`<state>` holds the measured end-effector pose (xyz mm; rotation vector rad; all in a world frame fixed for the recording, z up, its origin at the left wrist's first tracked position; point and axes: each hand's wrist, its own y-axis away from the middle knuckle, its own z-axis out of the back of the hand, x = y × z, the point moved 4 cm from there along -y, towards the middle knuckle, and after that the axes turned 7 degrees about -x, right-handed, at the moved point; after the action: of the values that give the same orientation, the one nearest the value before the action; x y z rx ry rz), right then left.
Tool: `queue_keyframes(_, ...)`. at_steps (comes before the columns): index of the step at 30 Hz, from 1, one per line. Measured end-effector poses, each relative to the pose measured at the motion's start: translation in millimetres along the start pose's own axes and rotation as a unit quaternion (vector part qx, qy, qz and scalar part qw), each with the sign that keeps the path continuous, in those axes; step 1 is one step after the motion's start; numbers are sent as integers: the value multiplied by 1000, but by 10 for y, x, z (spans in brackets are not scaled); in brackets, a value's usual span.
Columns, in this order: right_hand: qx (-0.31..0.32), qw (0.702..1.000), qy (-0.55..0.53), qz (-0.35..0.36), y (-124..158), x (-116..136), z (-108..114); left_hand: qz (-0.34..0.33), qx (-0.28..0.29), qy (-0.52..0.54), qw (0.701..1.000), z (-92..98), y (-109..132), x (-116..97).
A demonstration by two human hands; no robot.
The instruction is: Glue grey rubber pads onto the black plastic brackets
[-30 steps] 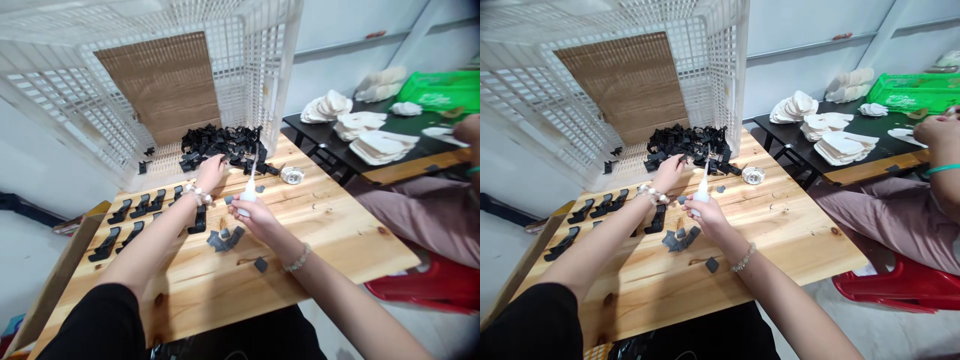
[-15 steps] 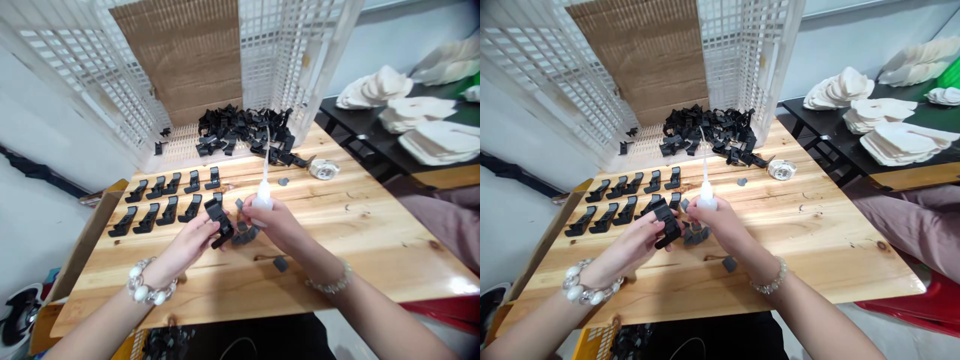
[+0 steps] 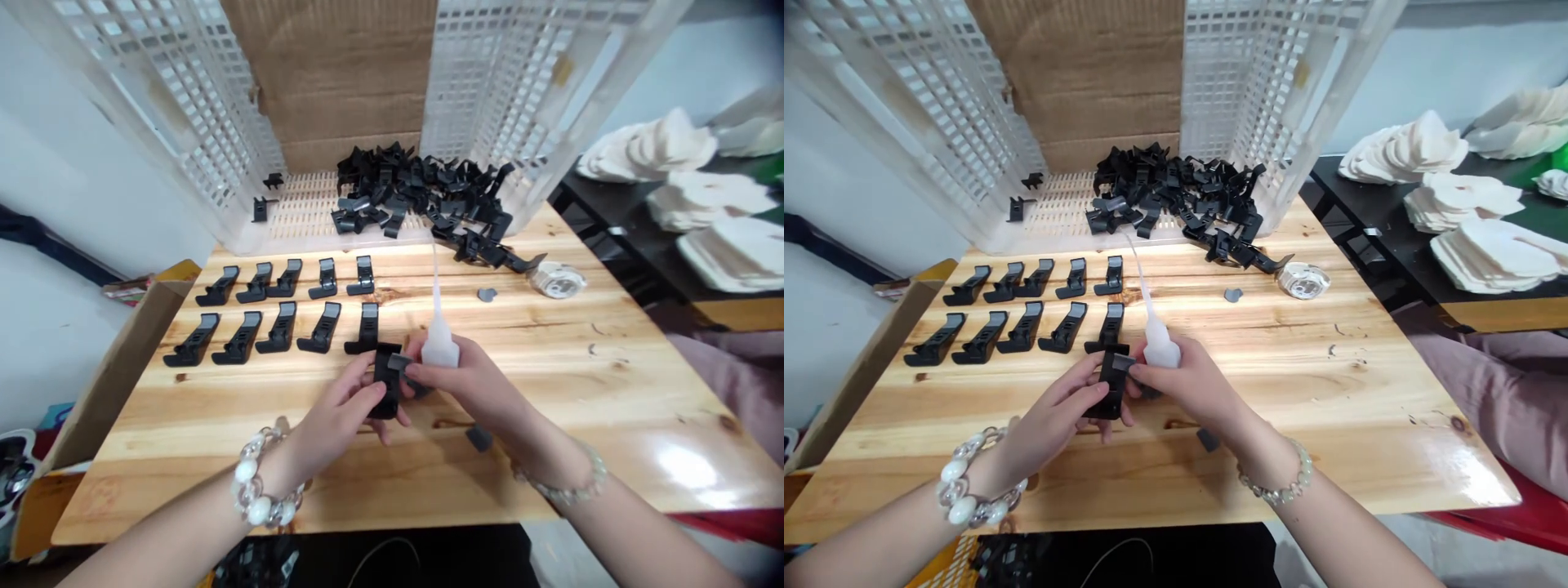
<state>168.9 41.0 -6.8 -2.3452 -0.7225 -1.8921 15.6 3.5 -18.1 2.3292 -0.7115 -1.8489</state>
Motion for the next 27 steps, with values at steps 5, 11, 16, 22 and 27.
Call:
queue_keyframes(5, -8, 1000, 9, -15, 9, -22, -31, 2, -2, 47, 999, -15, 22, -16)
queue_keyframes(11, -13, 997, 74, -3, 0, -43, -31, -6, -6, 21, 1000, -12, -10, -42)
queue_keyframes(16, -3, 998, 69, -11, 0, -62, -32, -18, -7, 9, 1000, 7, -12, -11)
queue_keyframes(22, -14, 996, 88, -28, -2, -66, -7, -20, -9, 2, 1000, 7, -1, -18)
queue_keyframes(27, -30, 997, 55, -48, -3, -50, -2, -24, -28, -21, 999, 9, 12, -45)
